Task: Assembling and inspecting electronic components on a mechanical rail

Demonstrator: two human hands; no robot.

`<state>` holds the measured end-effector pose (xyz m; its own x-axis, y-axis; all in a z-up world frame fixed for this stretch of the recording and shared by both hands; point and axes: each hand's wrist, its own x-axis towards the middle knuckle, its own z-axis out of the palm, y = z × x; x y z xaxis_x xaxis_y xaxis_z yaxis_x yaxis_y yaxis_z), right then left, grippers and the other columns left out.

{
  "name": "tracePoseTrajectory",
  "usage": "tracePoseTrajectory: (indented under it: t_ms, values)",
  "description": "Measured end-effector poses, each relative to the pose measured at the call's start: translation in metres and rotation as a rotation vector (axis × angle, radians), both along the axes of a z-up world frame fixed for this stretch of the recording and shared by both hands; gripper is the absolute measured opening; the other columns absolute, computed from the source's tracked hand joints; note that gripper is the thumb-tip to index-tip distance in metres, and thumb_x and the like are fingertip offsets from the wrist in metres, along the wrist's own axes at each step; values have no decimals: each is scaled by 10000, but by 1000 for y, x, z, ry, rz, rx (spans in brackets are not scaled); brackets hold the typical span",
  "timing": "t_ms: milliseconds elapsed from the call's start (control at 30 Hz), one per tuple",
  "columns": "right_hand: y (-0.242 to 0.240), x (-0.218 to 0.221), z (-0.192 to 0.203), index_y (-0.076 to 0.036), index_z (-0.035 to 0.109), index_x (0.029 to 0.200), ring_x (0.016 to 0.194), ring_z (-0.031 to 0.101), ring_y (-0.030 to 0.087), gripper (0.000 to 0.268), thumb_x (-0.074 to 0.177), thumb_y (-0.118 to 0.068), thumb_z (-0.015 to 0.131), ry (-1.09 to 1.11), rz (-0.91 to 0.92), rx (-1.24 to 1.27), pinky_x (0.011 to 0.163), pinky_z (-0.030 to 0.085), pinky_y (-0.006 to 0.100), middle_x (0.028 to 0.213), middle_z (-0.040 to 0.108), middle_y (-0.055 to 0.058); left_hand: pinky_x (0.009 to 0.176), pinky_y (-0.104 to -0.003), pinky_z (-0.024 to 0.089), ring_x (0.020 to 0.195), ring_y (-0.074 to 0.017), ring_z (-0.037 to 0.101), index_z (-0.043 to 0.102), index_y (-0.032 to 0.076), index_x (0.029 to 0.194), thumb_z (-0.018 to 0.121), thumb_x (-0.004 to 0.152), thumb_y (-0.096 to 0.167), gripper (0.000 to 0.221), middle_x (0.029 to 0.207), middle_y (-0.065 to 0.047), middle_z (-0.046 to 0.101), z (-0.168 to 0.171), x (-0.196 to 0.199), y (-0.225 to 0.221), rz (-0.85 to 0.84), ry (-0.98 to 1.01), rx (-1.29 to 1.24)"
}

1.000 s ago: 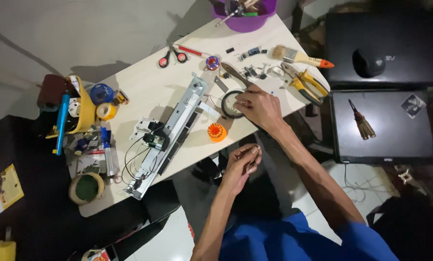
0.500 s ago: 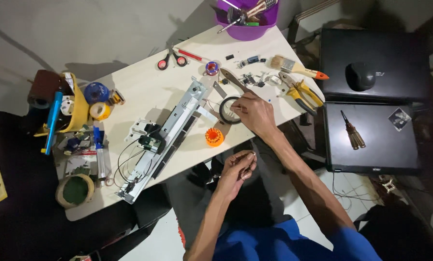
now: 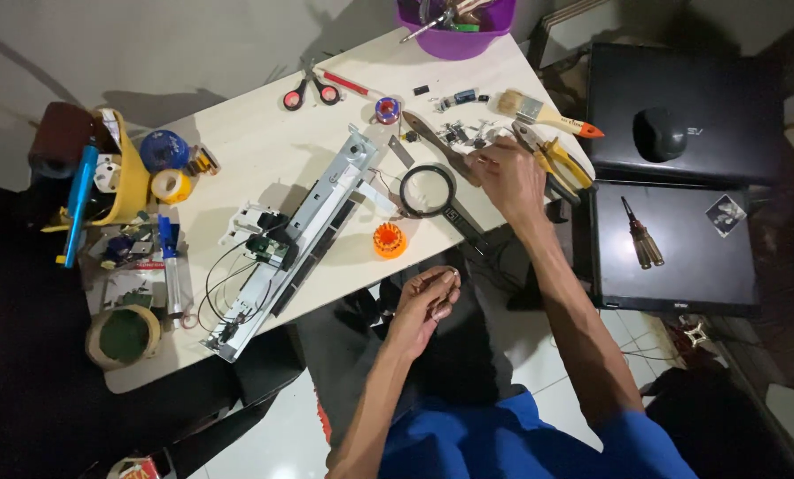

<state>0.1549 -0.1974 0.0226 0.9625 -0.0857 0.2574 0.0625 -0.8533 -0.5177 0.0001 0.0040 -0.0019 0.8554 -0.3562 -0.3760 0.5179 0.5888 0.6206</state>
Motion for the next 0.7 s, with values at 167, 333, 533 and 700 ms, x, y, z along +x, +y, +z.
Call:
tracePoseTrajectory:
  t_ms: [167,333,533,700]
  values:
    - [16,-31,20,-256,796,1021,843,738,356,133,908,-316,757,-13,39,11,686,591,511,963,702,27,452,-110,335,727,-118,617,674,22,1066,679,986,140,142,895,-60,626,-10,2,-2,-10,17,6]
    - [39,-68,31,-212,769,1037,799,745,443,409,823,-561,775,132,92,-108,726,598,575,999,725,46,452,-119,331,737,-132,617,672,24,1080,691,981,144,158,913,-68,624,-6,6,-5,-10,42,-8]
    - [38,-69,5,-234,707,1065,761,721,476,350,876,-528,724,161,48,-107,699,594,578,1098,641,22,457,-108,319,736,-110,620,668,40,1085,686,982,161,159,905,-38,620,5,8,-4,-13,40,7]
    - [29,-88,21,-256,743,1074,728,739,292,294,848,-418,838,-174,9,-55,656,614,428,968,641,-68,439,-127,313,740,-133,622,671,17,1071,686,993,140,146,915,-65,614,15,18,-9,14,-7,-21]
